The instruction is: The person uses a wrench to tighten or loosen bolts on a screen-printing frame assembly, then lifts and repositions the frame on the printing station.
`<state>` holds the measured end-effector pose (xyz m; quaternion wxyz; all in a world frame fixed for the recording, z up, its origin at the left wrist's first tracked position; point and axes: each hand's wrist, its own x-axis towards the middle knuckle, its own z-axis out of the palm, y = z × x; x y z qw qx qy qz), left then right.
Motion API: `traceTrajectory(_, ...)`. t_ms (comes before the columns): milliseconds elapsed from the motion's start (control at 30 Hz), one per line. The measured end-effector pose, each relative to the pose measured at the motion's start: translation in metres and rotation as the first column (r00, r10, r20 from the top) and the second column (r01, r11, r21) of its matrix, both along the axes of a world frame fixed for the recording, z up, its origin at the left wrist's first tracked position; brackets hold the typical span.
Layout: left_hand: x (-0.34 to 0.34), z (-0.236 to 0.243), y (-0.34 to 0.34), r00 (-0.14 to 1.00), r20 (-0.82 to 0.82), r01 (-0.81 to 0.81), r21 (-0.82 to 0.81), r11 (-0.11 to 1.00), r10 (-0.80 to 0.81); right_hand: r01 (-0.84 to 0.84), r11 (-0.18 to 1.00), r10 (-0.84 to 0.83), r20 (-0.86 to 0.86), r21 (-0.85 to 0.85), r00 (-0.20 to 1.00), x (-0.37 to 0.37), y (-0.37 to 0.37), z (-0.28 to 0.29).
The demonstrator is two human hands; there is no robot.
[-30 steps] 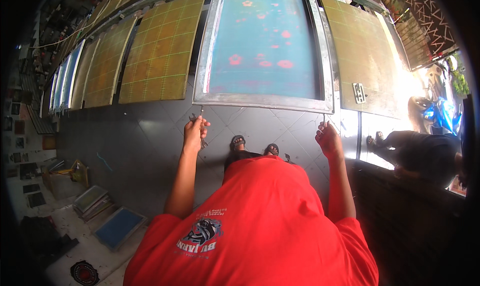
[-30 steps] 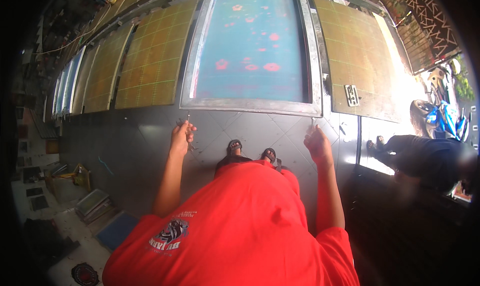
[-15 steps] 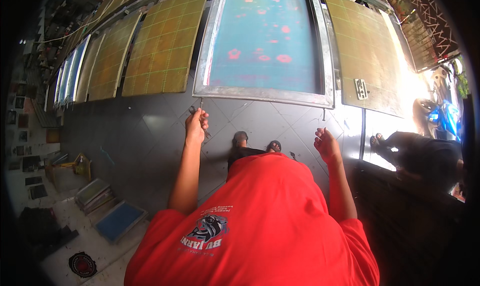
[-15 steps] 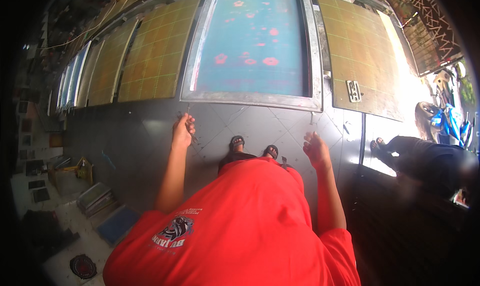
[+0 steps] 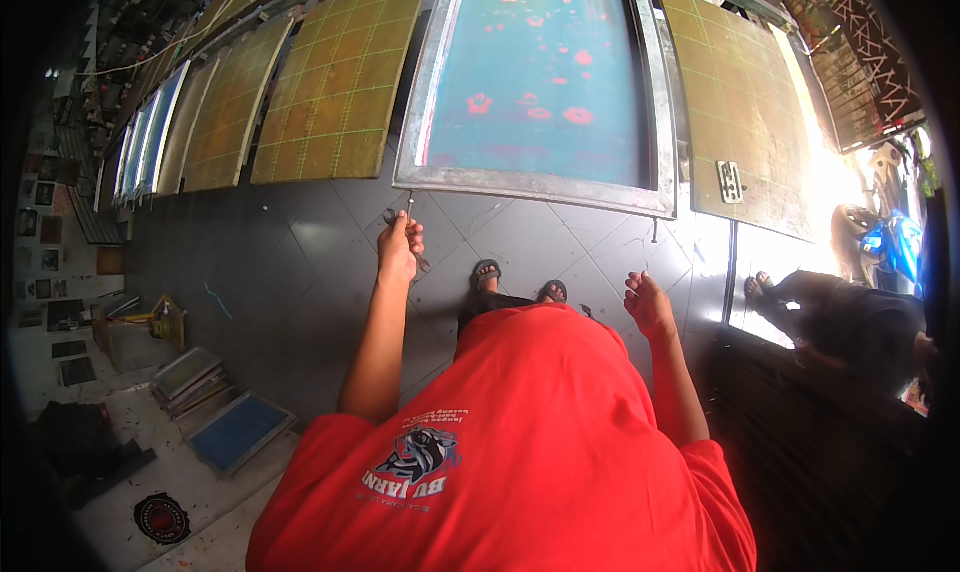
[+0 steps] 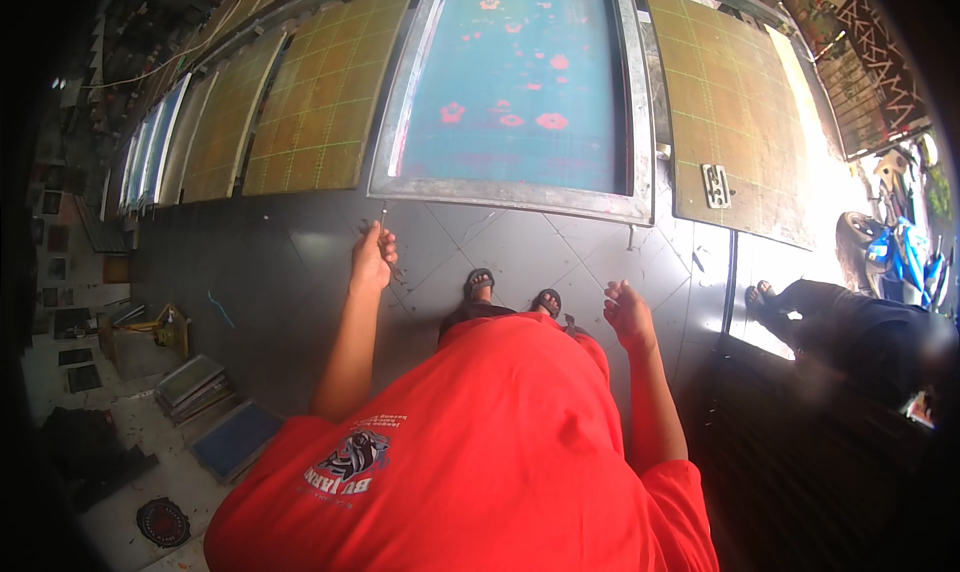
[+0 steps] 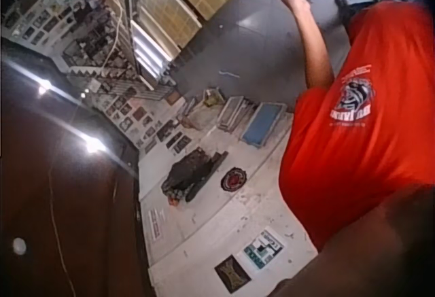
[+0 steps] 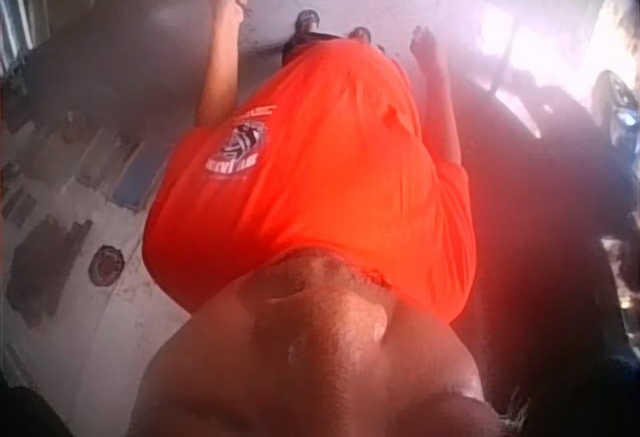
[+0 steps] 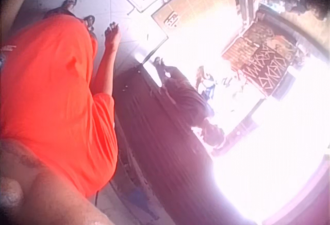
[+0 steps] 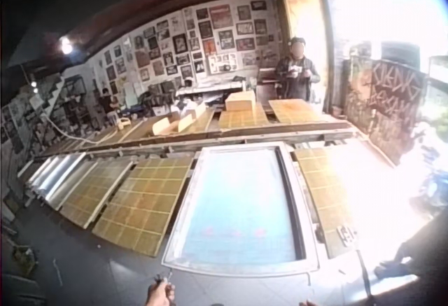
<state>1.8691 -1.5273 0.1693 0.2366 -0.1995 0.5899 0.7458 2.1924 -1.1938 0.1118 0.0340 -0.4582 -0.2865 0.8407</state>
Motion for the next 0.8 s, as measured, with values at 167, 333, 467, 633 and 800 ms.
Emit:
traceTrajectory(167, 0.003, 0.012, 0.008, 1.000, 0.016, -0.003, 0.055, 0.998, 0.002, -0.024, 1.000, 0.024, -0.024, -0.012, 0.999, 0.004, 0.003, -0.012)
traceTrajectory(333, -0.001, -0.003, 0.001, 0.996, -0.089, 0.021, -0.056, 0.998, -0.026, -0.033, 0.999, 0.033, 0.004, 0.004, 0.999, 0.004, 0.001, -0.011)
traceTrajectory(467, 0.001, -0.006, 0.000, 0.998, 0.054, -0.021, 0.113, 0.993, 0.015, -0.043, 0.999, 0.043, 0.010, 0.010, 0.999, 0.005, 0.001, -0.013)
traceTrajectory(633, 0.006, 0.000, 0.016, 0.996, 0.015, -0.088, 0.124, 0.988, 0.087, -0.053, 0.999, 0.053, 0.020, 0.011, 0.998, 0.007, -0.001, -0.017)
traceTrajectory(800, 0.004, -0.008, 0.012, 0.995, -0.060, -0.079, 0.037, 0.996, 0.082, -0.057, 0.998, 0.056, 0.028, 0.009, 0.998, 0.007, -0.002, -0.019)
